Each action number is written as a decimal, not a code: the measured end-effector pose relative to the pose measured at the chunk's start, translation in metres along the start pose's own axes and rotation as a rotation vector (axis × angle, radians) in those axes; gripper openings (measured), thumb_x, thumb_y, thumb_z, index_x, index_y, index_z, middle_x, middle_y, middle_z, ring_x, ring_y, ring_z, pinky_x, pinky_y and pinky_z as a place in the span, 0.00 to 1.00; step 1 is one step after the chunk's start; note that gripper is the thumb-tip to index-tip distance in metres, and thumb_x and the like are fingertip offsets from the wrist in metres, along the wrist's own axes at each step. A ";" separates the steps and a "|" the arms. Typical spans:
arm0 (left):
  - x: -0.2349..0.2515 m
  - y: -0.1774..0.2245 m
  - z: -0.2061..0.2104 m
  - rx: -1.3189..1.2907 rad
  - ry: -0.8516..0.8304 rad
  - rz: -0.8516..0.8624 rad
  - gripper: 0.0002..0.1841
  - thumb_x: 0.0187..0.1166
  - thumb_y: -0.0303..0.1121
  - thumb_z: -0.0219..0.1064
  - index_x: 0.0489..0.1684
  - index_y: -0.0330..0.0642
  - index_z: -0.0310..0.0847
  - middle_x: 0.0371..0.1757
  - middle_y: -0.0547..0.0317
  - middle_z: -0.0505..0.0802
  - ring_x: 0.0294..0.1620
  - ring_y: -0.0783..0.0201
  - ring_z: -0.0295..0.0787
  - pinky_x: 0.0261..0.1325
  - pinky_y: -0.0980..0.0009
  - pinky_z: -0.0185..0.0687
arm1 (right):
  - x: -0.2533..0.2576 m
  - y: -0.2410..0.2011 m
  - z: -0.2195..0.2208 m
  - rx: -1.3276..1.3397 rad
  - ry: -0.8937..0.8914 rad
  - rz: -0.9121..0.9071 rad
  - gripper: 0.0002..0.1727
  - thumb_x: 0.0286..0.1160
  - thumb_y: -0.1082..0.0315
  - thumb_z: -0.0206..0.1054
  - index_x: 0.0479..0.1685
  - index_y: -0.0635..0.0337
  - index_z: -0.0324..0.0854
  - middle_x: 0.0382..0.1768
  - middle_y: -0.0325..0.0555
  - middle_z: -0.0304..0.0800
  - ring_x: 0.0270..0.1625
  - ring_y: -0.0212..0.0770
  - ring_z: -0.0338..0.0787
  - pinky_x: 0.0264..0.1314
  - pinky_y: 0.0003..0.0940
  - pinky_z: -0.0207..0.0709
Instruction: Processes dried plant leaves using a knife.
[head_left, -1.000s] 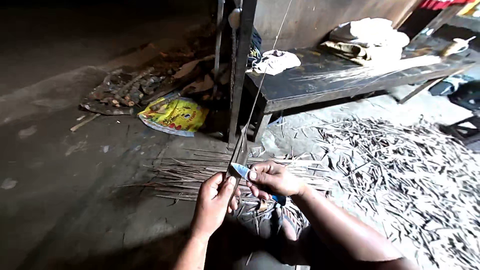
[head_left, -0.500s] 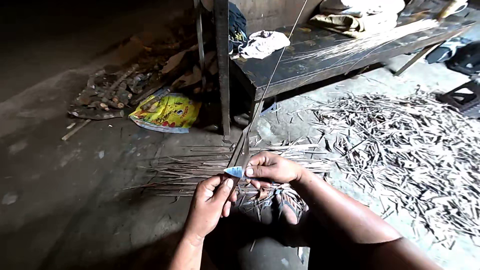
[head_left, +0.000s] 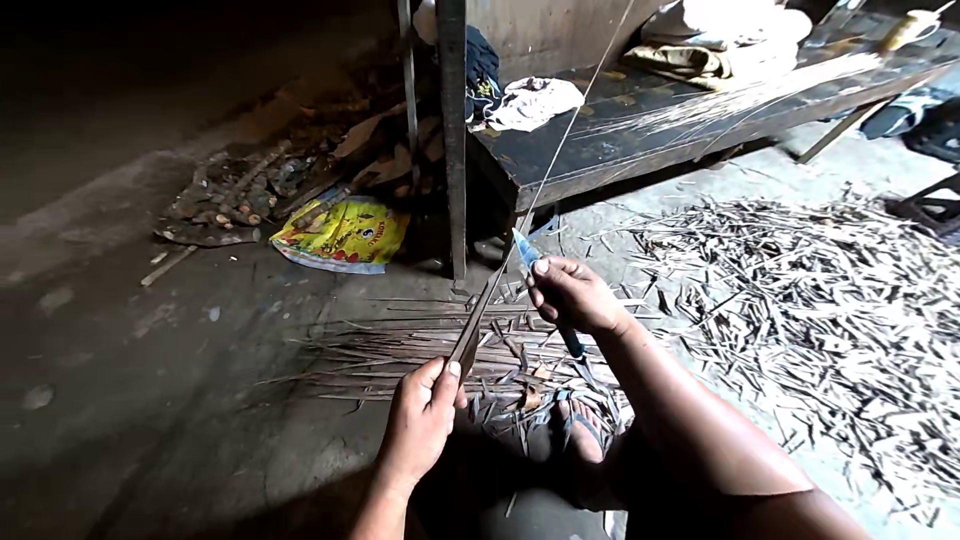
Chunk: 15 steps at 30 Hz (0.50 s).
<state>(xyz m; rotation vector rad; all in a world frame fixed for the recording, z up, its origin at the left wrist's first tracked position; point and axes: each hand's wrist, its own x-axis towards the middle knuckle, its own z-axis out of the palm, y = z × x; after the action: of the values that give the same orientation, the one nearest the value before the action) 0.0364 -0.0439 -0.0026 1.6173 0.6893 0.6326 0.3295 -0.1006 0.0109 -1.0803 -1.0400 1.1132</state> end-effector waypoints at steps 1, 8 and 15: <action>0.001 -0.002 0.002 0.079 0.030 -0.002 0.17 0.91 0.34 0.51 0.39 0.40 0.87 0.21 0.65 0.88 0.10 0.73 0.73 0.12 0.78 0.69 | -0.001 -0.001 0.001 0.007 0.019 0.007 0.21 0.93 0.54 0.49 0.39 0.57 0.81 0.21 0.41 0.84 0.15 0.30 0.77 0.18 0.24 0.73; 0.006 -0.010 0.007 0.414 0.149 0.036 0.21 0.91 0.45 0.50 0.27 0.49 0.83 0.17 0.73 0.81 0.17 0.76 0.76 0.22 0.75 0.74 | -0.017 0.001 0.036 0.020 -0.256 0.075 0.17 0.93 0.57 0.52 0.43 0.58 0.81 0.25 0.38 0.88 0.19 0.29 0.82 0.20 0.25 0.77; 0.005 -0.010 0.009 0.473 0.188 0.035 0.21 0.88 0.41 0.49 0.24 0.49 0.82 0.17 0.72 0.82 0.20 0.75 0.79 0.27 0.72 0.77 | -0.029 0.014 0.071 -0.020 -0.429 0.296 0.17 0.92 0.60 0.52 0.42 0.60 0.81 0.25 0.40 0.88 0.17 0.30 0.82 0.18 0.25 0.76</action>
<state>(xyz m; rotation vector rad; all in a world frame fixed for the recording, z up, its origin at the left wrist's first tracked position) 0.0451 -0.0450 -0.0136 2.0232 1.0061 0.6873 0.2541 -0.1192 0.0069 -1.0577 -1.2505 1.6253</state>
